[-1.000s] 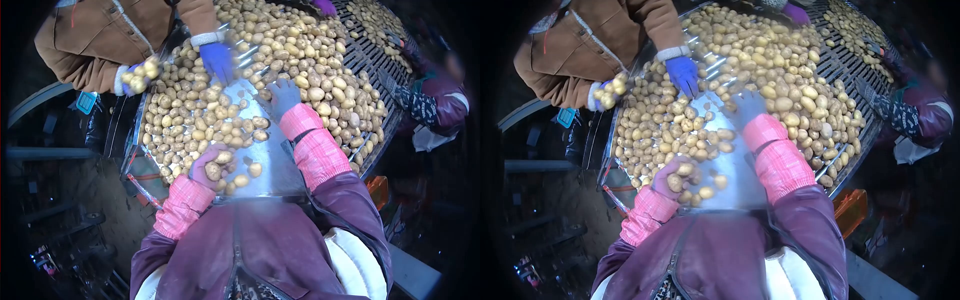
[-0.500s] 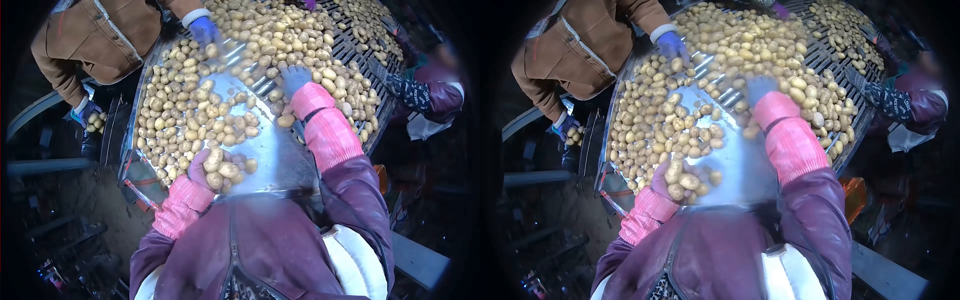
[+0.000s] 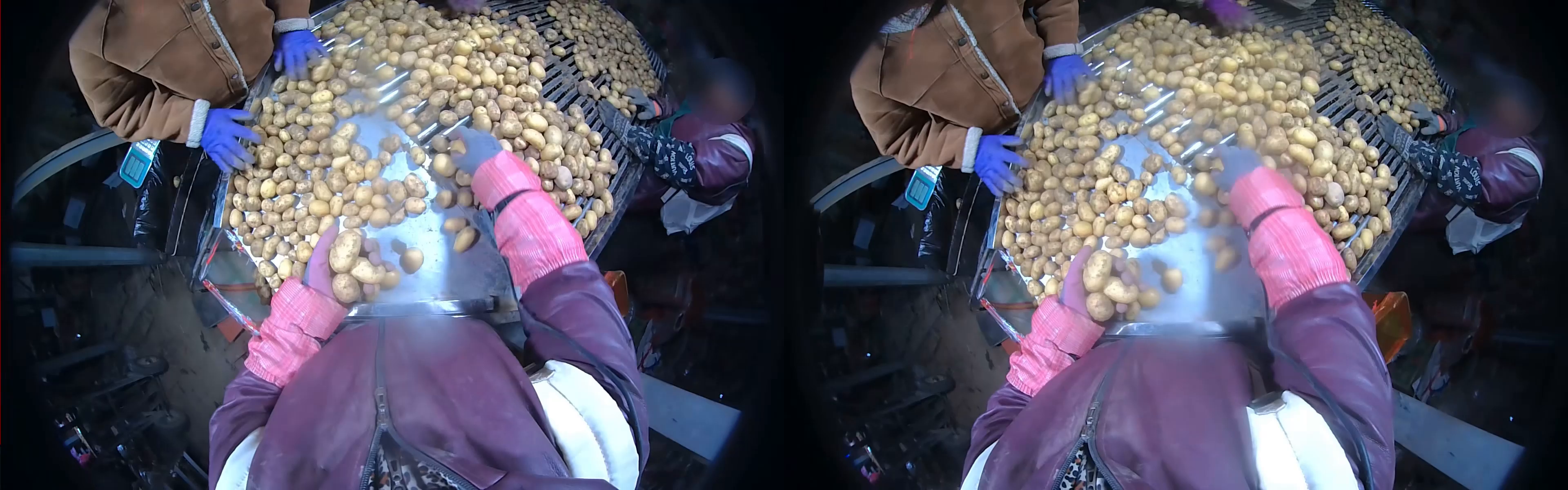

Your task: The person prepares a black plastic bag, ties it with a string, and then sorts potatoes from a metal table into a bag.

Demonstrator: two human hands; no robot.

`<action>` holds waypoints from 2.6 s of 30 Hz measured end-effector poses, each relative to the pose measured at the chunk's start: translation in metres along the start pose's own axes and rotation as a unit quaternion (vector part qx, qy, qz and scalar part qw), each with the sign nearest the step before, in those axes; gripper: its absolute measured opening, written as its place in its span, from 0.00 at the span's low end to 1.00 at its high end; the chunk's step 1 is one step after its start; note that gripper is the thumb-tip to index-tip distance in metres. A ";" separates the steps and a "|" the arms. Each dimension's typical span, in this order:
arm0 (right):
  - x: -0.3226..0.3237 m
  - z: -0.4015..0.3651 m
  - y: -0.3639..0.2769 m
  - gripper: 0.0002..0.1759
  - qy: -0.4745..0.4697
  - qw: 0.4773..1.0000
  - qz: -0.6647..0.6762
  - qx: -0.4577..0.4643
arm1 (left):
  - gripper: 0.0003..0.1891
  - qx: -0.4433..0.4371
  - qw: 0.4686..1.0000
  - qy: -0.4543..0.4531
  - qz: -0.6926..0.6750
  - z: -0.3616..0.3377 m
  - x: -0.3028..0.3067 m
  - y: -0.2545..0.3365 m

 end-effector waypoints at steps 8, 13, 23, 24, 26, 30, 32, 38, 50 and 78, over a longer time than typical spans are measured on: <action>-0.006 -0.133 -0.120 0.23 0.098 0.914 0.357 0.166 | 0.35 -0.004 0.998 0.066 0.018 0.002 -0.019 -0.005; 0.028 -0.130 -0.092 0.21 0.217 0.938 0.124 0.241 | 0.34 -0.001 0.999 0.033 -0.002 -0.005 -0.024 -0.014; -0.033 -0.052 -0.005 0.25 0.043 0.998 -0.021 0.041 | 0.37 0.033 0.998 -0.031 -0.038 -0.026 -0.029 -0.022; -0.022 -0.051 0.015 0.26 0.037 0.992 0.117 -0.010 | 0.35 0.003 0.999 0.046 -0.012 -0.030 -0.024 -0.020; 0.001 -0.053 0.023 0.26 0.033 0.964 0.251 -0.083 | 0.36 -0.030 0.996 0.056 0.063 -0.039 -0.024 -0.011; 0.009 -0.015 0.021 0.27 -0.006 0.994 0.092 -0.051 | 0.38 -0.015 0.998 0.021 0.058 -0.046 -0.002 -0.012; -0.006 0.000 -0.007 0.27 -0.091 0.993 -0.061 -0.038 | 0.38 -0.004 1.000 -0.004 -0.009 -0.051 -0.004 -0.017; -0.030 0.025 0.003 0.31 -0.104 0.986 -0.133 -0.011 | 0.38 0.001 0.999 0.042 0.015 -0.057 0.002 -0.019; -0.059 -0.045 -0.064 0.36 -0.115 0.984 0.132 0.022 | 0.37 -0.020 0.999 0.020 0.018 -0.065 0.011 -0.006; -0.098 -0.476 0.001 0.21 0.110 0.491 0.847 -0.170 | 0.34 0.505 0.841 -0.090 0.173 -0.025 -0.051 -0.267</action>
Point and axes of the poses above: each hand's wrist, its own z-axis towards the middle knuckle, its own x-axis out of the back of the hand, y = z × x, the point moved 10 cm from there along z, towards the middle knuckle, and after that the axes turned 1 degree about z, right-handed, at the moved point
